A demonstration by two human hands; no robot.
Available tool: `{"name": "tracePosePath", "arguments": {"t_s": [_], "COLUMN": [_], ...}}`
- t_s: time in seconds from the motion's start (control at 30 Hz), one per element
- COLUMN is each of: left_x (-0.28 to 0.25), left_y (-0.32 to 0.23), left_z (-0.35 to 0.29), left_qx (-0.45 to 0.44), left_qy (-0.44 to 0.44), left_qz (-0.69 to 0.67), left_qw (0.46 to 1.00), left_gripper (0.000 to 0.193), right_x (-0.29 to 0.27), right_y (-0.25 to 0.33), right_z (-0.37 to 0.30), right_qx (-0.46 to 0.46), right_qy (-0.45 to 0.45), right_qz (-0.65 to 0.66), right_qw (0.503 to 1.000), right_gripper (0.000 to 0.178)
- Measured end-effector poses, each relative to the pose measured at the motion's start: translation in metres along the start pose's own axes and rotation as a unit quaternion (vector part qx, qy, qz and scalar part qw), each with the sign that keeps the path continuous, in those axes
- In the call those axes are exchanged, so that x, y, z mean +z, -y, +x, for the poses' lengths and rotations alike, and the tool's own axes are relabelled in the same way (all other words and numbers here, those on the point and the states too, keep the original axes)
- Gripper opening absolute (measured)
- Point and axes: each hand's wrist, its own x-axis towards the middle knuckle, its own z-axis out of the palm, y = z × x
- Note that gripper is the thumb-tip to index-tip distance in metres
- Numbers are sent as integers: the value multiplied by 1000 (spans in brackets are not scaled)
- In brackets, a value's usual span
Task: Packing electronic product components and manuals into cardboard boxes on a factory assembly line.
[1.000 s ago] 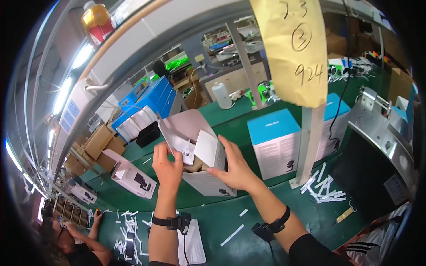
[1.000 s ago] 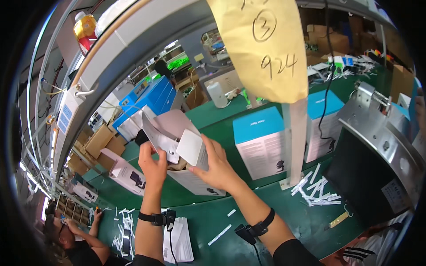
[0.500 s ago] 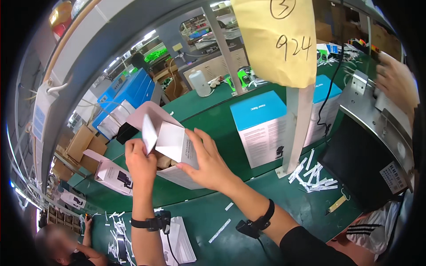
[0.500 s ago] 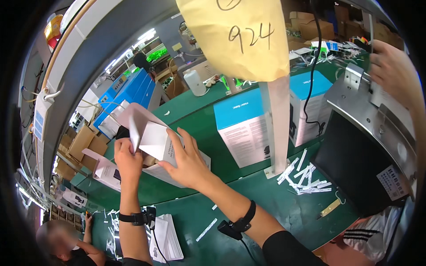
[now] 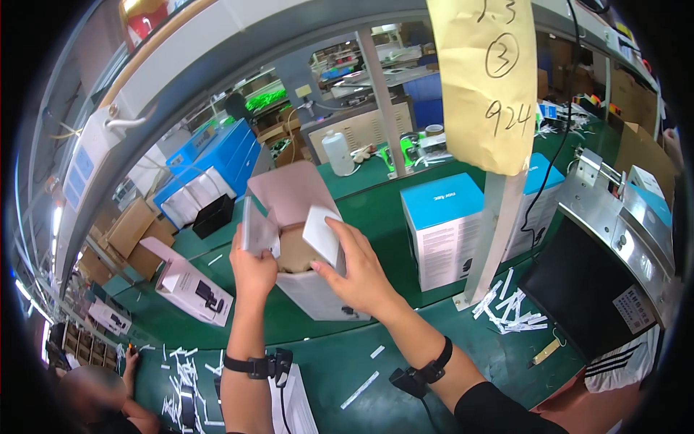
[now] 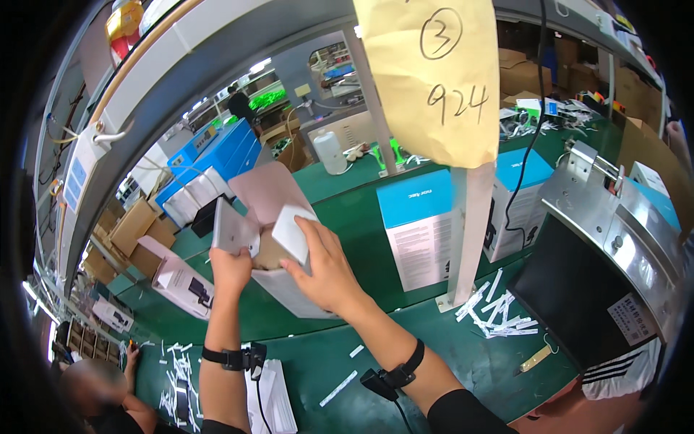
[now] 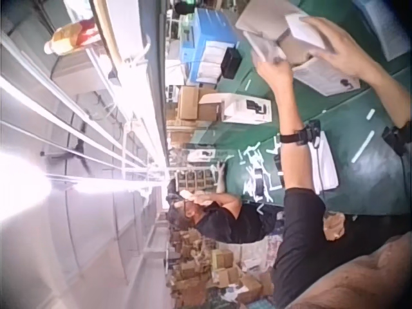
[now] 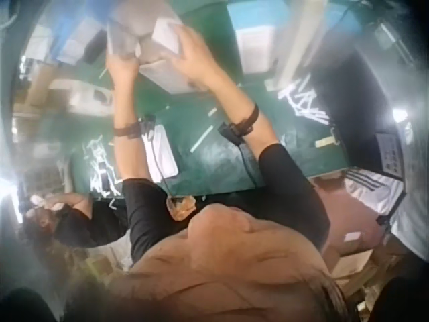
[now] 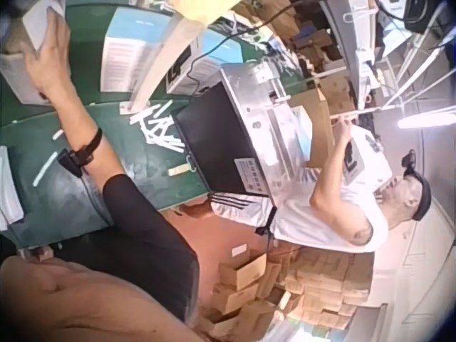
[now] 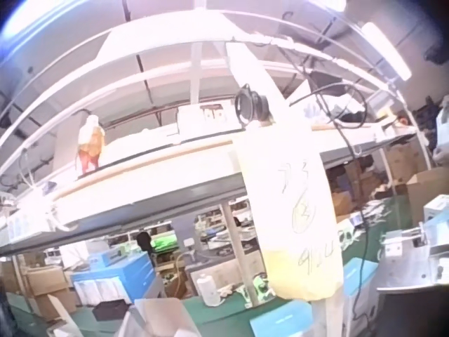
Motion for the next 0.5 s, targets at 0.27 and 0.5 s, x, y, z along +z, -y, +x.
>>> {"name": "tracePosePath", "arguments": {"t_s": [0.27,0.5], "left_x": [4,15], "left_y": [28,-5], "left_z": [27,7], "left_qx": [-114,-67], "left_qy": [149,5], "left_qz": [-166,21], "left_qw": [968,998], "left_gripper": [51,83], "right_x": [7,5], "right_y": [8,0], "right_z": [3,8], "right_qx": [-35,-59], "right_qy": [-16,-35], "right_qz": [-37,-91], "right_qw": [999,993], "right_gripper": [68,51]}}
